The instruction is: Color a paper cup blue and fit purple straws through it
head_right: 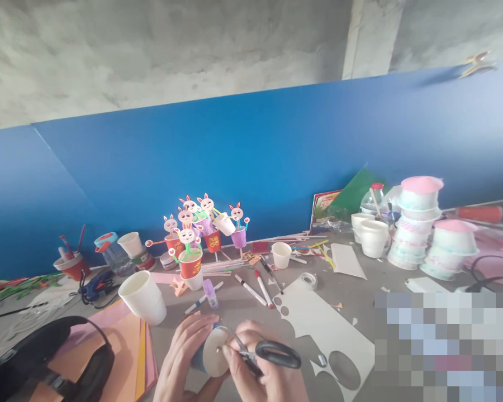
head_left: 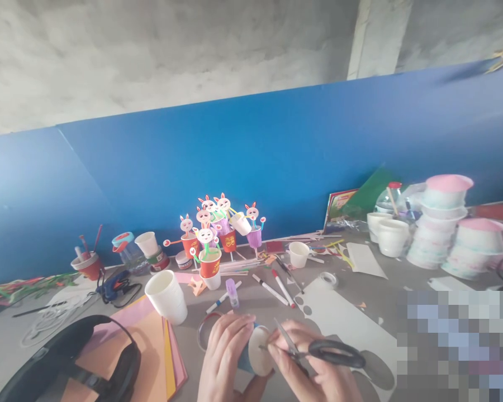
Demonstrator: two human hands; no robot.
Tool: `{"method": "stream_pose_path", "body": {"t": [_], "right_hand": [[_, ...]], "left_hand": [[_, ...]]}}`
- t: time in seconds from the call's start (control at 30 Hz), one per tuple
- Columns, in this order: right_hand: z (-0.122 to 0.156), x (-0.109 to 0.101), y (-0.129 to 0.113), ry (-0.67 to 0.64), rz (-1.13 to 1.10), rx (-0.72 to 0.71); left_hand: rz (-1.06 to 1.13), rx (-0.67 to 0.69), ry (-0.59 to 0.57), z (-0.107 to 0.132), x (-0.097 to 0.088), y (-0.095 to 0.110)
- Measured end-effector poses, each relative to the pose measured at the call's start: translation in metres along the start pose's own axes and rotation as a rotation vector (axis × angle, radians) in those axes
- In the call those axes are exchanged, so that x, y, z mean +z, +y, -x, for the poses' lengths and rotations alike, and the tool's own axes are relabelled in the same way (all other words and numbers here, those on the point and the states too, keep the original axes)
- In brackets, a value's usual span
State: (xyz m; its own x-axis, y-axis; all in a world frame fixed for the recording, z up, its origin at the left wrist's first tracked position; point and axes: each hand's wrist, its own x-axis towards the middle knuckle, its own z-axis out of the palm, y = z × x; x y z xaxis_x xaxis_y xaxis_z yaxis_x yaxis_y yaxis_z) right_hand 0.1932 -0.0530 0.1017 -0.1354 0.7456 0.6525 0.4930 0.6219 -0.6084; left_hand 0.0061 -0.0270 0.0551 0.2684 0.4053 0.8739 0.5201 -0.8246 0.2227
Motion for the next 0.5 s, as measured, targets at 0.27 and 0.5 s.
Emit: {"method": "stream_pose_path", "body": {"t": [0.27, 0.5], "right_hand": [[-0.021, -0.011, -0.012, -0.059, -0.021, -0.085], [-0.02, -0.017, -0.008, -0.163, -0.109, -0.144]], "left_hand": [[-0.081, 0.094, -0.186, -0.019, -0.018, 0.002], [0.045, 0.013, -0.294, -0.021, -0.023, 0.004]]}}
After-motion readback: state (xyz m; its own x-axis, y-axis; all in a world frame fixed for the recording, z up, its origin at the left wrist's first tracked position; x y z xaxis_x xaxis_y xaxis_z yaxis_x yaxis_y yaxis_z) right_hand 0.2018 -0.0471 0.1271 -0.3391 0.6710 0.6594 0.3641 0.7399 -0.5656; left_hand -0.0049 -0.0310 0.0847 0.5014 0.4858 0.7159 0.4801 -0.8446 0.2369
